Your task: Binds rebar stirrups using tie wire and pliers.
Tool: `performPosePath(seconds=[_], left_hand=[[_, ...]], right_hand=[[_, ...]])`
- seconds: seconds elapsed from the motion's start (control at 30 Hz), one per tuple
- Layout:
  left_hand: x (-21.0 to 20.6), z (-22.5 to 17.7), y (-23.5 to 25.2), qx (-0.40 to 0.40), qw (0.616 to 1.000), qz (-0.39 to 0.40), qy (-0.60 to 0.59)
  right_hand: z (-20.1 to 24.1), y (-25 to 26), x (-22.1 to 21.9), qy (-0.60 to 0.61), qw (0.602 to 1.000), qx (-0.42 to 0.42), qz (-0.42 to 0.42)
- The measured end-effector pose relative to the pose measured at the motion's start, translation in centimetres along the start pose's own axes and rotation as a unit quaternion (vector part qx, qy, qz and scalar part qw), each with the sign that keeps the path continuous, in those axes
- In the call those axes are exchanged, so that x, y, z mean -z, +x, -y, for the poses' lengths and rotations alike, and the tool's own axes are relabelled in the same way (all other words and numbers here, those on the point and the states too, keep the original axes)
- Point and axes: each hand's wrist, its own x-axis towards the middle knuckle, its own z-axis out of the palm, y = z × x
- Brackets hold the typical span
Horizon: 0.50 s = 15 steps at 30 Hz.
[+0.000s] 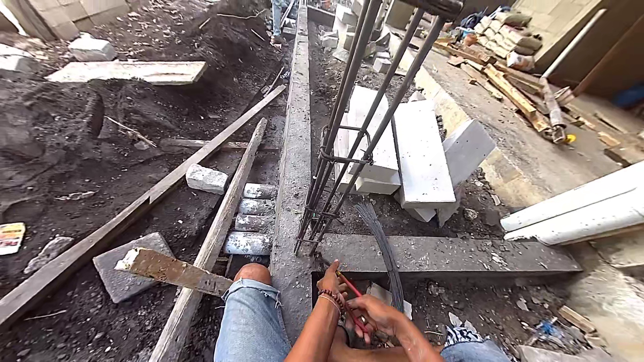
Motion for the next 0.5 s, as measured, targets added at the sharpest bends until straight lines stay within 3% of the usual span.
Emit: performPosePath(seconds=[0.03, 0.1, 0.17, 0.27, 0.33, 0.43, 0.5], left_hand=[[0.5, -0.3, -0.4, 0.001, 1.0, 0.016, 0.0], [1.3, -0.6, -0.5, 0.018, 0.998, 0.063, -0.016], [1.6, -0.7, 0.2, 0.034, 0.995, 0.092, -0.03], [1.0, -0.2, 1.2, 0.017, 0.998, 0.067, -0.012], [0.9, 0.3, 1.1, 0.01, 0.996, 0.085, 0.016], [0.5, 0.3, 0.0, -0.031, 0.987, 0.132, 0.083], [0.5, 0.4, -1.1, -0.078, 0.976, 0.155, 0.13]], right_hand=[[-0.8, 0.3, 0.6, 0.109, 0.991, 0.009, 0.082], [-1.9, 0.7, 1.0, 0.205, 0.966, 0.023, 0.158], [-1.7, 0.6, 0.5, 0.193, 0.973, 0.017, 0.123], [-0.7, 0.5, -0.9, 0.115, 0.991, 0.021, -0.068], [-0.7, -0.2, -1.8, 0.049, 0.989, 0.024, -0.137], [-0.8, -2.5, -3.2, 0.003, 0.986, 0.087, -0.142], [-0.9, -3.7, -3.9, 0.093, 0.98, 0.15, -0.094]])
